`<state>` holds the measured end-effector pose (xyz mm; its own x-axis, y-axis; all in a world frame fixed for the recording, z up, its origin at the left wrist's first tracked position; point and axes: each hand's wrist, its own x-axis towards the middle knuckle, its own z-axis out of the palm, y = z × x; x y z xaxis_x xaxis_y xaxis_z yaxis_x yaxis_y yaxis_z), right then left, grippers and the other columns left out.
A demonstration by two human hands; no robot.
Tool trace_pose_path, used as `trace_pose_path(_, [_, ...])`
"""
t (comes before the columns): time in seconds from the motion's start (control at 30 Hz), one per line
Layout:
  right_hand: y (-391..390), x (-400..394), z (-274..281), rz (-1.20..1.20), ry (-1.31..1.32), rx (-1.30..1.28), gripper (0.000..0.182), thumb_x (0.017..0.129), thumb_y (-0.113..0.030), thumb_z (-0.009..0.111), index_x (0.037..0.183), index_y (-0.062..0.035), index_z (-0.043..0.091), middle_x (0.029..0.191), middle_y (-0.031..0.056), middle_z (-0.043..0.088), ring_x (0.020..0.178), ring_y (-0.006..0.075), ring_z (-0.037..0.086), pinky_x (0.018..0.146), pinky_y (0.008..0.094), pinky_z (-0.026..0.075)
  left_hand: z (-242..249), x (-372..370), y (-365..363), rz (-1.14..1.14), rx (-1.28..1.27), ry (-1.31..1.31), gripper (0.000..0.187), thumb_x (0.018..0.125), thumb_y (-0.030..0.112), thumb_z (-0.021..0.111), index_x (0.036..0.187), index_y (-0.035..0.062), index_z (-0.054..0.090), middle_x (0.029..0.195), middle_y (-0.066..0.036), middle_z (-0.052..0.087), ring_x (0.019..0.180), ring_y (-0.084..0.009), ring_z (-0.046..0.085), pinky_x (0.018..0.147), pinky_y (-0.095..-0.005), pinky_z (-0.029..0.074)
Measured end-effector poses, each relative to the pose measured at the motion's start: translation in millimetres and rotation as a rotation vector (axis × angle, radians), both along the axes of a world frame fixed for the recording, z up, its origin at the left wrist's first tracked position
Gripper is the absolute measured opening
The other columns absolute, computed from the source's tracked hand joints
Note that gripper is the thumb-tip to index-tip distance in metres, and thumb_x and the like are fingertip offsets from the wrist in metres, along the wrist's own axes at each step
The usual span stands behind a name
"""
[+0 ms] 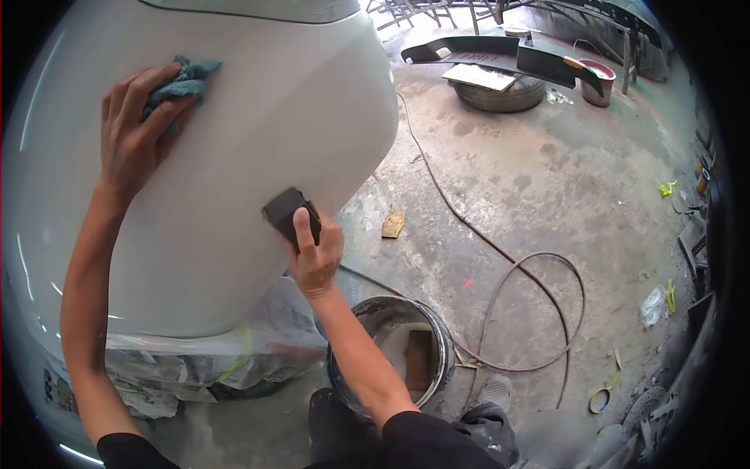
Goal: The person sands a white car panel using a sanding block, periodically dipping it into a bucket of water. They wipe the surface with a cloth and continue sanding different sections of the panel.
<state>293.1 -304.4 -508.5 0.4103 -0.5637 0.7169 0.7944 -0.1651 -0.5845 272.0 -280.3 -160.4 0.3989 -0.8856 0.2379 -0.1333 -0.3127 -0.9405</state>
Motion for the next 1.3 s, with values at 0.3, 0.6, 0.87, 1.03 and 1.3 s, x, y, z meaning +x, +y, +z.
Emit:
trace_pose_path(0.3, [-108.7, 106.1, 64.4, 0.067, 0.192, 0.223, 0.072, 0.093, -0.023, 0.075, 0.157, -0.0149, 0.044, 0.117, 0.0234, 0.061, 0.099, 0.0378, 0.064, 0.084, 0.0448, 0.054, -0.7, -0.8, 2.7, 0.016, 0.003, 0.005, 0.025, 0.077, 0.008, 0.085, 0.099, 0.0143, 0.076, 0.133, -0.002, 0.065, 0.119, -0.0242, 0.063, 0.098, -0.0377, 0.047])
trace_pose_path(0.6, [-53.1, 71.1, 31.9, -0.097, 0.037, 0.068, 0.072, 0.090, -0.023, 0.076, 0.156, -0.0199, 0.046, 0.118, 0.0171, 0.063, 0.103, 0.0385, 0.063, 0.090, 0.0482, 0.054, 0.3, 2.6, 9.3, -0.004, 0.028, -0.009, 0.026, 0.079, 0.013, 0.086, 0.102, 0.0196, 0.078, 0.132, 0.003, 0.066, 0.114, -0.0197, 0.063, 0.094, -0.0345, 0.049])
trace_pose_path(0.87, [-10.4, 30.5, 12.9, -0.027, 0.140, 0.170, 0.069, 0.092, -0.024, 0.076, 0.153, -0.0132, 0.046, 0.129, 0.0218, 0.059, 0.112, 0.0425, 0.061, 0.097, 0.0517, 0.050, -3.2, 2.2, 8.6, 0.036, 0.009, -0.030, 0.024, 0.080, 0.006, 0.084, 0.102, 0.0142, 0.077, 0.133, -0.001, 0.067, 0.120, -0.0223, 0.063, 0.101, -0.0360, 0.048])
trace_pose_path(1.03, [-0.8, 20.2, -18.7, 0.049, 0.033, 0.100, 0.066, 0.092, -0.025, 0.077, 0.151, -0.0146, 0.050, 0.143, 0.0204, 0.058, 0.116, 0.0427, 0.061, 0.101, 0.0542, 0.047, -0.5, 2.4, 3.8, 0.023, 0.040, -0.020, 0.027, 0.078, 0.011, 0.086, 0.103, 0.0195, 0.078, 0.131, 0.003, 0.067, 0.117, -0.0201, 0.063, 0.098, -0.0354, 0.047])
trace_pose_path(1.3, [-32.6, 66.4, 12.1, 0.063, 0.244, 0.425, 0.076, 0.093, -0.030, 0.078, 0.155, -0.0051, 0.041, 0.127, 0.0220, 0.060, 0.113, 0.0404, 0.060, 0.095, 0.0466, 0.050, 3.0, 3.5, 7.3, 0.048, 0.044, -0.033, 0.030, 0.078, 0.010, 0.086, 0.106, 0.0204, 0.079, 0.131, 0.004, 0.067, 0.117, -0.0188, 0.063, 0.098, -0.0342, 0.048])
